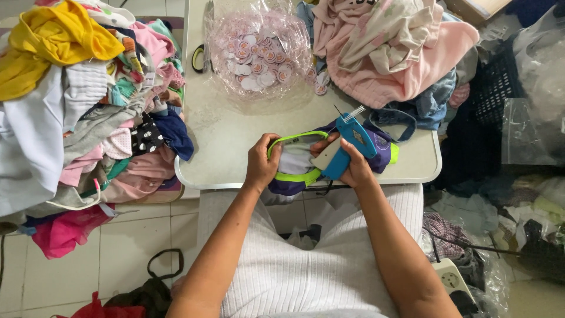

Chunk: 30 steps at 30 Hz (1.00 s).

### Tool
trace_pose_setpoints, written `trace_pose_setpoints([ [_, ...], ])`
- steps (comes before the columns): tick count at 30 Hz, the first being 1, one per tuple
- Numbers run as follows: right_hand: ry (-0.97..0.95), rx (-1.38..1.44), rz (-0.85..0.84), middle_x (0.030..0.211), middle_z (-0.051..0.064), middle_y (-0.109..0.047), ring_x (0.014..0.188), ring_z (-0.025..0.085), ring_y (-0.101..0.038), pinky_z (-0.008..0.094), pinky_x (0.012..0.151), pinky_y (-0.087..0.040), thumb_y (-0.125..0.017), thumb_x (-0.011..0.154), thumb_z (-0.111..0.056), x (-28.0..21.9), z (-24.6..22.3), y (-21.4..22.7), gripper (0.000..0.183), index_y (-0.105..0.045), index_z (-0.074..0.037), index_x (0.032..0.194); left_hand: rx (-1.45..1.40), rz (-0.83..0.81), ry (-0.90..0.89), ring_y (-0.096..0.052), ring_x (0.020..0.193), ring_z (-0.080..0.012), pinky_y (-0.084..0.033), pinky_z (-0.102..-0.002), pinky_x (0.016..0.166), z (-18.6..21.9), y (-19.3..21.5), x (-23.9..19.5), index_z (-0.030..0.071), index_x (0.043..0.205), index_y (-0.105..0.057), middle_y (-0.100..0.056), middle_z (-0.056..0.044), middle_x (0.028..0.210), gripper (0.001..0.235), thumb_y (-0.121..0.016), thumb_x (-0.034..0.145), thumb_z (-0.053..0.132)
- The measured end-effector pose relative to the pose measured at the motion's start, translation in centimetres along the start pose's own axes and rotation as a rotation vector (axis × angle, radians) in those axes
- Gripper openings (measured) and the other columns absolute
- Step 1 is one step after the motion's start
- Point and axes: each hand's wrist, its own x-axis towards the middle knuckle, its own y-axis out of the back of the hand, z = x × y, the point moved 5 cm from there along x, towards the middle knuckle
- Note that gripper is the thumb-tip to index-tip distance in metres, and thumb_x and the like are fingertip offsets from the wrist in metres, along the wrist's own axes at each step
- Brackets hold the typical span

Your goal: The person uses a hot glue gun to attach small circular stickers to various pieces of clothing. They pick up a pink garment, apply glue, and press a sticker onto it. They repeat this process with a white garment and a blue and green garment, placing the finished items on the table.

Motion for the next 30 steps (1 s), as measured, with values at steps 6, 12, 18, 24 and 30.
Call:
trace_pose_setpoints([
  [6, -0.009, 0.001, 0.003, 0.12, 0.032, -0.067, 0.119, 0.043, -0.067, 0.062, 0.109, -0.046, -0.049, 0.106, -0.034, 0.0, 0.2, 0.3, 0.033, -0.051, -0.005, 0.121, 0.012, 0.01, -0.011, -0.073, 0.092, -0.0352, -0.057, -0.043, 0.083, -0.5, 0.0, -0.1, 0.008, 0.104, -0.067, -0.072, -0.016, 0.092, 0.01, -0.059, 0.099, 0.013],
  [12, 0.0, -0.004, 0.002, 0.12, 0.033, -0.067, 0.119, 0.043, -0.066, 0.062, 0.109, -0.046, -0.048, 0.106, -0.033, 0.0, 0.2, 0.3, 0.032, -0.051, -0.004, 0.12, -0.016, -0.001, -0.046, -0.072, 0.086, -0.0343, -0.057, -0.042, 0.08, 0.8, 0.3, -0.1, 0.007, 0.098, -0.068, -0.07, -0.015, 0.085, 0.015, -0.057, 0.101, 0.016],
  [18, -0.003, -0.005, 0.002, 0.119, 0.033, -0.067, 0.119, 0.043, -0.066, 0.061, 0.109, -0.046, -0.049, 0.106, -0.032, 0.1, 0.3, 0.5, 0.032, -0.052, -0.004, 0.12, 0.022, -0.005, -0.054, -0.07, 0.073, -0.0271, -0.055, -0.037, 0.071, -2.7, -0.7, -0.5, 0.01, 0.079, -0.066, -0.065, -0.011, 0.07, 0.032, -0.056, 0.107, 0.022],
  [24, -0.009, -0.008, 0.015, 0.118, 0.032, -0.068, 0.117, 0.041, -0.068, 0.059, 0.108, -0.048, -0.05, 0.106, -0.032, 0.0, 0.3, 0.3, 0.031, -0.052, -0.005, 0.119, -0.035, 0.018, -0.044, -0.07, 0.074, -0.0221, -0.054, -0.033, 0.072, -1.2, -0.1, -0.2, 0.01, 0.076, -0.069, -0.066, -0.007, 0.073, 0.035, -0.058, 0.107, 0.024],
  [30, 0.002, -0.008, 0.029, 0.117, 0.032, -0.068, 0.115, 0.042, -0.069, 0.061, 0.107, -0.048, -0.051, 0.105, -0.032, 0.0, 0.1, 0.0, 0.031, -0.054, -0.005, 0.118, 0.018, 0.07, -0.054, -0.07, 0.086, -0.0254, -0.055, -0.036, 0.079, 0.5, 0.2, 0.4, 0.007, 0.083, -0.071, -0.068, -0.008, 0.085, 0.026, -0.063, 0.104, 0.021],
])
